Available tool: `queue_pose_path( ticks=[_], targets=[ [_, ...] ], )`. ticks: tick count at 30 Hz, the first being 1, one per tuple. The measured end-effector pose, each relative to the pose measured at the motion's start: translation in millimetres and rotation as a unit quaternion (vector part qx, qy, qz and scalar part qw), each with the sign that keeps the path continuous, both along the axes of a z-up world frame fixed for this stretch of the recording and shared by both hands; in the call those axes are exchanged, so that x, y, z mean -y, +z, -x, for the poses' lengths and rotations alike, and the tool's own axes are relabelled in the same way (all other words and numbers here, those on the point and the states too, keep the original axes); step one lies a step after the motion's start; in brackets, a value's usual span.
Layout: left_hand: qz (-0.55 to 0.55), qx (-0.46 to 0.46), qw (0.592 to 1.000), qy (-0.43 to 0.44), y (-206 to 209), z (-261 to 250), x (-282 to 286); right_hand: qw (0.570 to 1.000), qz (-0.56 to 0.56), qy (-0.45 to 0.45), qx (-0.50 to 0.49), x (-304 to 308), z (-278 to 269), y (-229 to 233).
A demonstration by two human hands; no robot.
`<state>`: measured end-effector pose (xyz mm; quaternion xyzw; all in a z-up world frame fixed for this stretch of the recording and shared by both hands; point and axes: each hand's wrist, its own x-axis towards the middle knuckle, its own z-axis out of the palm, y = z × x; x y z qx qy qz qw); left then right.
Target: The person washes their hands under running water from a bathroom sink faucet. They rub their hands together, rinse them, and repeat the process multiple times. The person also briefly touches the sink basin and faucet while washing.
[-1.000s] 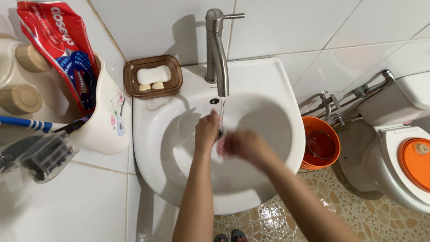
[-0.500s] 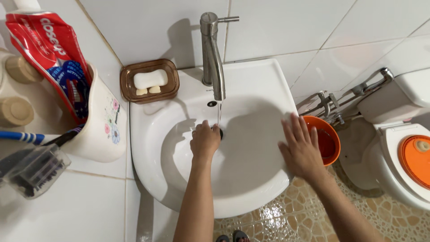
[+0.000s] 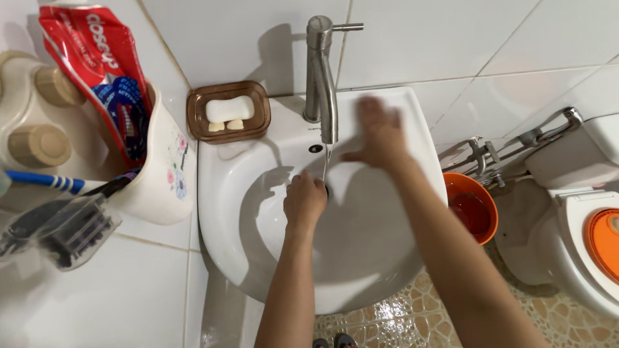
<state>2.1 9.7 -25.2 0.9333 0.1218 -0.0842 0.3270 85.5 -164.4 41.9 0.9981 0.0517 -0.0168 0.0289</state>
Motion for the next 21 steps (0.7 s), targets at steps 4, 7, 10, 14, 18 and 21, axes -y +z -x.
queue_pose_path(
  ticks=[4,7,10,14,18,21],
  targets=[
    [0.035,0.053,0.998,0.026,-6.3,-2.1,-1.5,0.990,-0.062,0.089,0.093,-32.1,18.3,-35.9],
    [0.067,0.099,0.991,0.052,-7.2,-5.3,-4.5,0.970,-0.128,0.157,0.133,-38.1,39.3,-34.8],
    [0.136,0.128,0.981,0.061,-1.9,-4.2,-4.3,0.940,-0.329,0.073,0.052,-53.5,73.5,-21.6],
    [0.368,0.061,0.924,0.090,15.1,-5.7,-10.3,0.814,-0.573,-0.092,-0.009,-75.7,84.5,-4.4],
    [0.579,0.023,0.809,0.093,23.8,-2.3,-11.8,0.577,-0.799,-0.115,-0.120,-65.8,76.1,-15.1],
    [0.230,0.200,0.951,0.052,34.1,11.1,-16.9,0.618,-0.770,-0.120,-0.106,-67.6,71.7,-23.7]
  ],
)
